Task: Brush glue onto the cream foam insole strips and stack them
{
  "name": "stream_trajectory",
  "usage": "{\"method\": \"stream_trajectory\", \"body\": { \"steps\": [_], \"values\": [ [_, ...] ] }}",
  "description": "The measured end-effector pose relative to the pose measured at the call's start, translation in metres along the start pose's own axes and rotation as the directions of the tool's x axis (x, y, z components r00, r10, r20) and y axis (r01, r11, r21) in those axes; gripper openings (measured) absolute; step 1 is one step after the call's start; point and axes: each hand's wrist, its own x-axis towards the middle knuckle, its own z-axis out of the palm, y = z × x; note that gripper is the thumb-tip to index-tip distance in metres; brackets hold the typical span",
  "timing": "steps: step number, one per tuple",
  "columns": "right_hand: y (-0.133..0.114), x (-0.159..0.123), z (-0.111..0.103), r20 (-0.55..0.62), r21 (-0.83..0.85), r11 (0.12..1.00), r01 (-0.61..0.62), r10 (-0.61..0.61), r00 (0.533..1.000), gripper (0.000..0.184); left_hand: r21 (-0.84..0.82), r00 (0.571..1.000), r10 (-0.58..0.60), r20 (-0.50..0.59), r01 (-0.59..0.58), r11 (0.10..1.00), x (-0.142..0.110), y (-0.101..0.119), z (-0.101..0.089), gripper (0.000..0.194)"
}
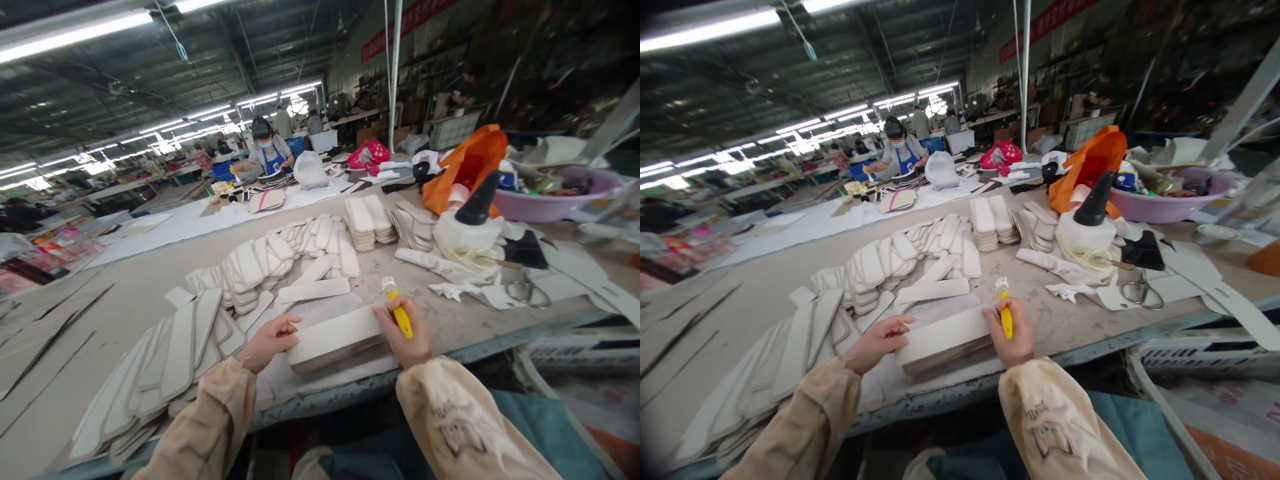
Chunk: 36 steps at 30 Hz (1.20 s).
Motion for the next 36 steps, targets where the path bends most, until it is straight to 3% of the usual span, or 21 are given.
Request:
{"method": "stream_trajectory", "body": {
  "steps": [4, 8, 14, 22, 29, 36],
  "values": [
    [0.006, 0.000, 0.010, 0.053, -0.121, 0.992, 0.029, -0.023, 0.998, 0.035, 0.063, 0.980, -0.084, -0.181, 0.097, 0.993, 0.003, -0.014, -0.004, 0.047],
    [0.014, 0.003, 0.017, 0.109, -0.237, 0.970, 0.062, -0.037, 0.993, 0.029, 0.190, 0.959, -0.098, -0.265, 0.152, 0.970, 0.009, -0.027, -0.002, 0.042],
    [0.020, 0.005, 0.021, 0.180, -0.372, 0.922, 0.107, -0.042, 0.983, 0.023, 0.231, 0.946, -0.104, -0.307, 0.181, 0.956, 0.014, -0.041, -0.003, 0.038],
    [0.028, 0.006, 0.023, 0.244, -0.474, 0.871, 0.128, -0.010, 0.970, 0.019, 0.327, 0.943, -0.090, -0.320, 0.199, 0.924, 0.012, -0.042, -0.003, 0.041],
    [0.031, 0.005, 0.022, 0.255, -0.490, 0.859, 0.151, -0.024, 0.967, 0.014, 0.166, 0.915, -0.147, -0.375, 0.222, 0.961, -0.006, -0.050, 0.004, 0.042],
    [0.032, 0.004, 0.024, 0.242, -0.540, 0.827, 0.156, -0.024, 0.970, 0.015, 0.110, 0.907, -0.047, -0.418, 0.102, 0.989, -0.010, -0.064, 0.015, 0.034]
  ]
}}
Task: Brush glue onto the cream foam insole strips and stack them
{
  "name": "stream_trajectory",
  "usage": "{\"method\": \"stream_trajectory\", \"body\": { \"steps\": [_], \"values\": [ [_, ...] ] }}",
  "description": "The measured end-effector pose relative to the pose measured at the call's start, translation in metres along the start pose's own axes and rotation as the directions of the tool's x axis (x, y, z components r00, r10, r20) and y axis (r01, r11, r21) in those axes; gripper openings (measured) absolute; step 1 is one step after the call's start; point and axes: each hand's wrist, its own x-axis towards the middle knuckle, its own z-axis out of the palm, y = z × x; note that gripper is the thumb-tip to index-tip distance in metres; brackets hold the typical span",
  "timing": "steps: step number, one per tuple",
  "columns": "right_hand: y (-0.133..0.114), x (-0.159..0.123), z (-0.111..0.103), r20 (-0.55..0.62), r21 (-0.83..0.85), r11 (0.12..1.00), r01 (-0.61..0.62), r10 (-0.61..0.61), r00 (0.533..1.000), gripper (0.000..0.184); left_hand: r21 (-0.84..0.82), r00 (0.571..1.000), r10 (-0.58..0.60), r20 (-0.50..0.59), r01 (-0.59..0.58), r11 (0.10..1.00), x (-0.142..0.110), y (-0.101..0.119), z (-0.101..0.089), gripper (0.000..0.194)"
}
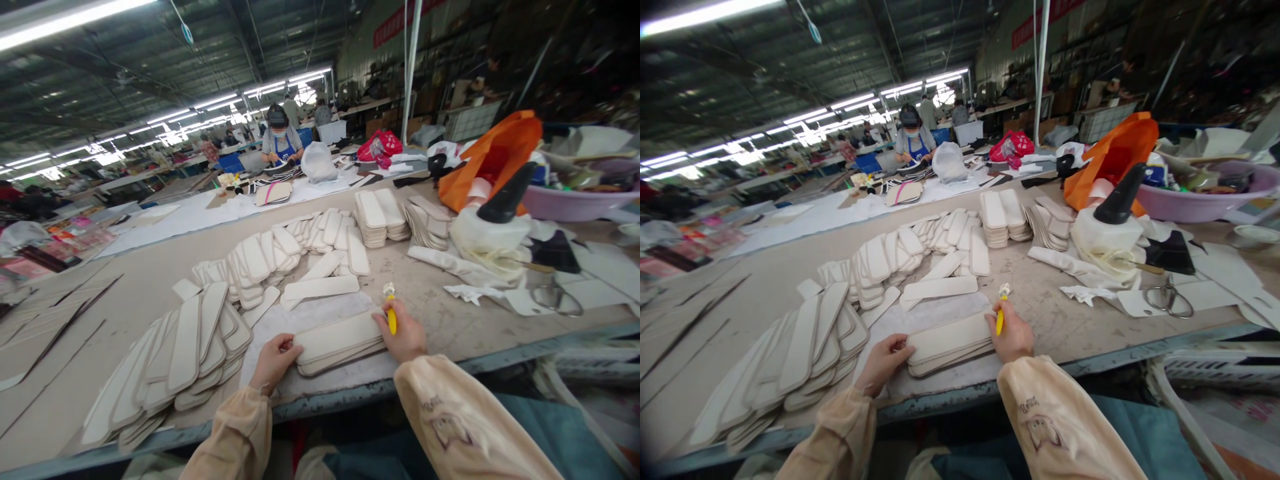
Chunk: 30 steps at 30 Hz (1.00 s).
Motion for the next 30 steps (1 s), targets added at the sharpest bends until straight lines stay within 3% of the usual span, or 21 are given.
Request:
{"method": "stream_trajectory", "body": {
  "steps": [13, 16, 19, 23, 25, 27, 30],
  "values": [
    [-0.002, -0.001, -0.001, 0.025, -0.100, 0.995, -0.008, 0.010, 1.000, 0.014, -0.046, 0.997, -0.072, 0.023, 0.073, 0.996, -0.001, 0.004, 0.007, 0.028],
    [-0.004, 0.000, -0.003, 0.021, -0.139, 0.990, 0.033, -0.030, 0.999, 0.012, 0.016, 0.997, -0.073, 0.028, 0.072, 0.997, 0.000, 0.005, 0.006, 0.030],
    [-0.005, 0.002, -0.007, -0.022, -0.129, 0.979, 0.160, -0.164, 0.986, 0.010, 0.048, 0.996, -0.087, 0.028, 0.086, 0.995, 0.002, 0.005, 0.006, 0.033],
    [-0.018, -0.006, -0.011, -0.065, 0.000, 0.937, 0.350, -0.349, 0.935, 0.009, 0.039, 0.994, -0.100, 0.054, 0.098, 0.994, 0.002, 0.005, 0.007, 0.040],
    [-0.029, -0.016, -0.007, -0.009, 0.132, 0.889, 0.438, -0.441, 0.897, 0.009, 0.041, 0.993, -0.100, 0.056, 0.098, 0.994, 0.001, 0.006, 0.007, 0.042],
    [-0.039, -0.027, 0.002, 0.075, 0.249, 0.813, 0.527, -0.559, 0.826, 0.012, 0.037, 0.992, -0.108, 0.063, 0.106, 0.994, 0.000, 0.008, 0.007, 0.045],
    [-0.046, -0.039, 0.014, 0.163, 0.301, 0.752, 0.586, -0.646, 0.746, 0.019, 0.029, 0.990, -0.119, 0.078, 0.117, 0.993, 0.000, 0.011, 0.007, 0.047]
  ]
}}
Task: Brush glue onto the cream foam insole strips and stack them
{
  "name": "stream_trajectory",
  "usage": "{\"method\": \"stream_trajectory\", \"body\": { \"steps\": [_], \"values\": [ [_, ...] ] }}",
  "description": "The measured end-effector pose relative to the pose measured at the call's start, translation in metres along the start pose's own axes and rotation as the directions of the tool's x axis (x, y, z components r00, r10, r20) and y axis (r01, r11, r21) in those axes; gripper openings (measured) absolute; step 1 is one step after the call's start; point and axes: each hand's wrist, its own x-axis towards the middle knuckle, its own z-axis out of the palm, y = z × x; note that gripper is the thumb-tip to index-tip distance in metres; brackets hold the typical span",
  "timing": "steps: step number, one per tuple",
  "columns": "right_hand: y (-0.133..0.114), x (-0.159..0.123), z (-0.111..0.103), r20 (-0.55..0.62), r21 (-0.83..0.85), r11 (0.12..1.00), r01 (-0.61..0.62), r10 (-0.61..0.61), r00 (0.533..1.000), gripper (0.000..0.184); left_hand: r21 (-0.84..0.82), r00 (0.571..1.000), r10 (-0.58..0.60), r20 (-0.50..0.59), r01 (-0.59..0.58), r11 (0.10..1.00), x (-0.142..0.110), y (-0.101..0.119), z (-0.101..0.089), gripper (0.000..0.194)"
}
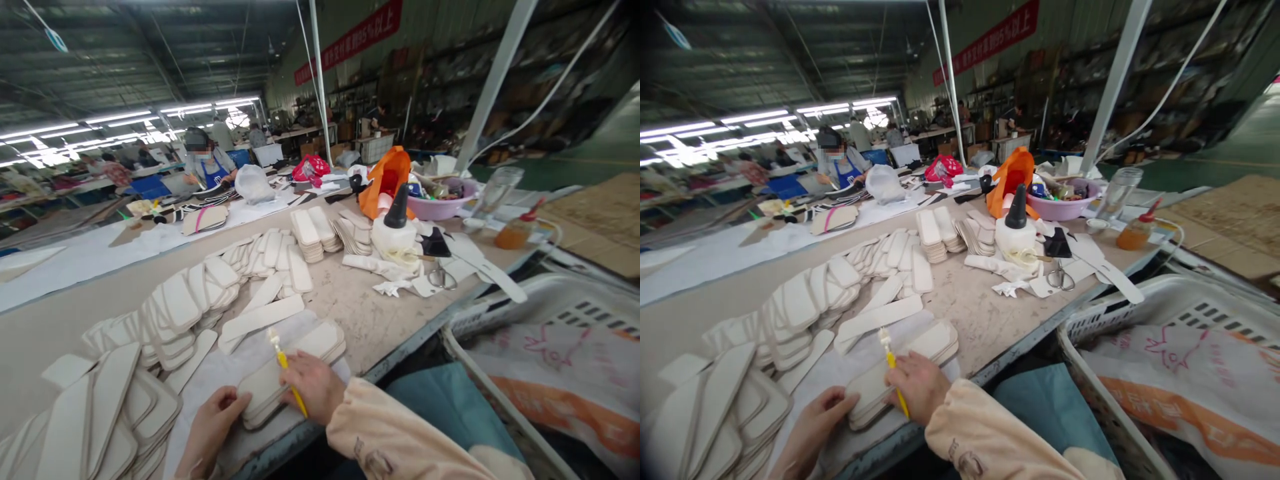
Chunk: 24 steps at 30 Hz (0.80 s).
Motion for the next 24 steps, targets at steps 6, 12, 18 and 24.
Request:
{"method": "stream_trajectory", "body": {
  "steps": [6, 12, 18, 24],
  "values": [
    [0.021, -0.011, -0.019, -0.015, -0.041, 0.982, -0.187, 0.186, 0.982, 0.024, 0.019, 0.999, 0.027, -0.043, -0.026, 0.999, 0.001, -0.001, 0.002, 0.047],
    [0.047, -0.023, -0.042, -0.133, -0.120, 0.936, -0.332, 0.316, 0.939, 0.020, 0.051, 0.996, 0.048, -0.077, -0.045, 0.998, 0.000, 0.000, 0.003, 0.044],
    [0.046, -0.022, -0.053, -0.332, -0.009, 0.940, -0.342, 0.320, 0.887, 0.019, -0.182, 0.967, 0.125, -0.222, -0.167, 0.969, -0.016, 0.018, -0.004, 0.035],
    [0.028, -0.013, -0.061, -0.305, 0.331, 0.910, -0.248, 0.352, 0.885, 0.030, -0.665, 0.939, 0.197, -0.282, -0.340, 0.665, -0.036, 0.084, -0.015, 0.029]
  ]
}}
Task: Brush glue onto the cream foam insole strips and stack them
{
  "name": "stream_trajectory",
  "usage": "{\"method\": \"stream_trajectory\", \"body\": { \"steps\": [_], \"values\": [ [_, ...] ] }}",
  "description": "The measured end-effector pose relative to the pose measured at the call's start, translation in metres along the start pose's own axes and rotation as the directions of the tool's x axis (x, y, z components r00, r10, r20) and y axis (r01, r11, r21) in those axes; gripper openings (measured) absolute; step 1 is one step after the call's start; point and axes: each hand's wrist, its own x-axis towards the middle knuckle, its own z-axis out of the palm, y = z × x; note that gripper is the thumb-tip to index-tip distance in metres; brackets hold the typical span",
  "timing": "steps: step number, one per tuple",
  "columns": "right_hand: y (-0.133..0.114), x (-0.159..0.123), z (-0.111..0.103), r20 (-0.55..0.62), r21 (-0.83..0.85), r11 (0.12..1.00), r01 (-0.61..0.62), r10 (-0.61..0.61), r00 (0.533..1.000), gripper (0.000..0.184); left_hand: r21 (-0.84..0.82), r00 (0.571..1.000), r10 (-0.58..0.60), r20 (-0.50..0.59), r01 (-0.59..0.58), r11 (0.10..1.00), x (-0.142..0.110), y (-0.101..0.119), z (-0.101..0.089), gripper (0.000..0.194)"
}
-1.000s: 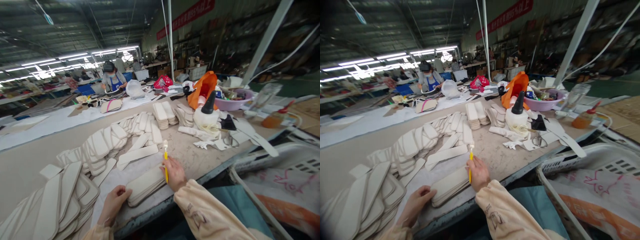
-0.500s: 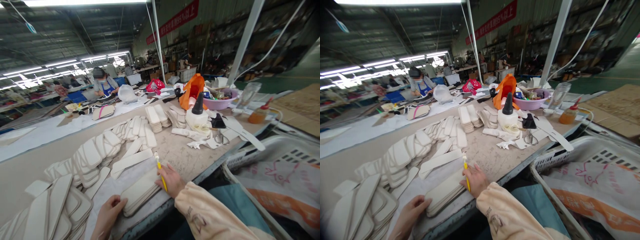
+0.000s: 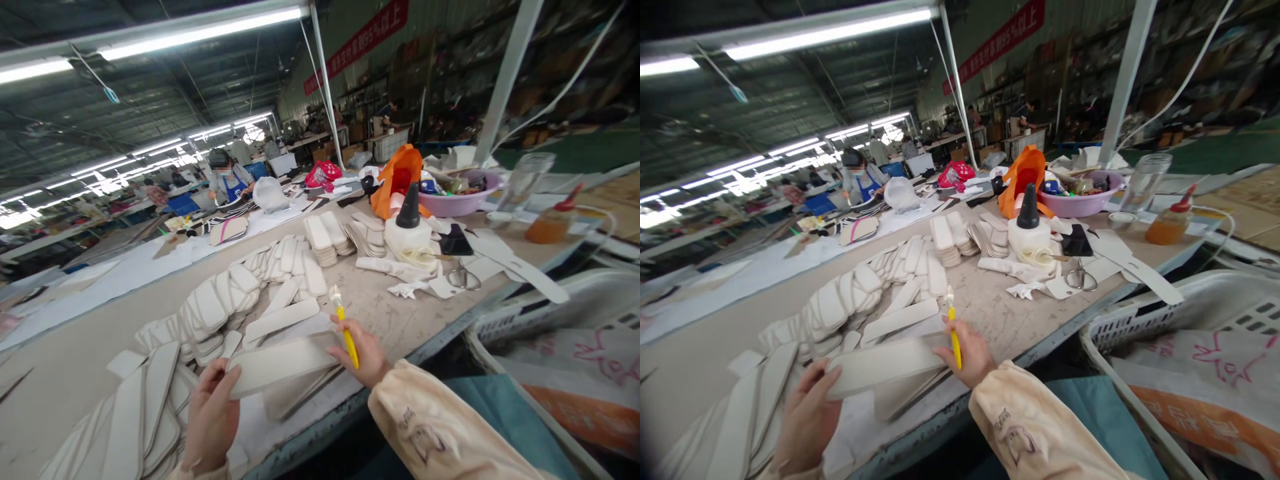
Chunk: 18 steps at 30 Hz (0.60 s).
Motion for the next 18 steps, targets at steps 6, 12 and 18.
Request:
{"method": "stream_trajectory", "body": {
  "steps": [6, 12, 18],
  "values": [
    [-0.019, -0.002, 0.013, 0.136, 0.347, 0.937, -0.040, -0.008, 0.991, 0.039, -0.156, 0.998, 0.055, -0.040, -0.061, 0.986, 0.009, 0.048, 0.044, 0.024],
    [-0.032, -0.011, 0.027, 0.091, 0.426, 0.880, -0.212, 0.192, 0.977, 0.032, -0.210, 0.985, 0.075, -0.155, -0.107, 0.972, 0.027, 0.057, 0.060, 0.026],
    [-0.036, -0.011, 0.027, 0.030, 0.450, 0.858, -0.246, 0.261, 0.965, 0.031, -0.320, 0.998, 0.016, -0.058, -0.033, 0.947, 0.022, 0.027, 0.071, 0.021]
  ]
}}
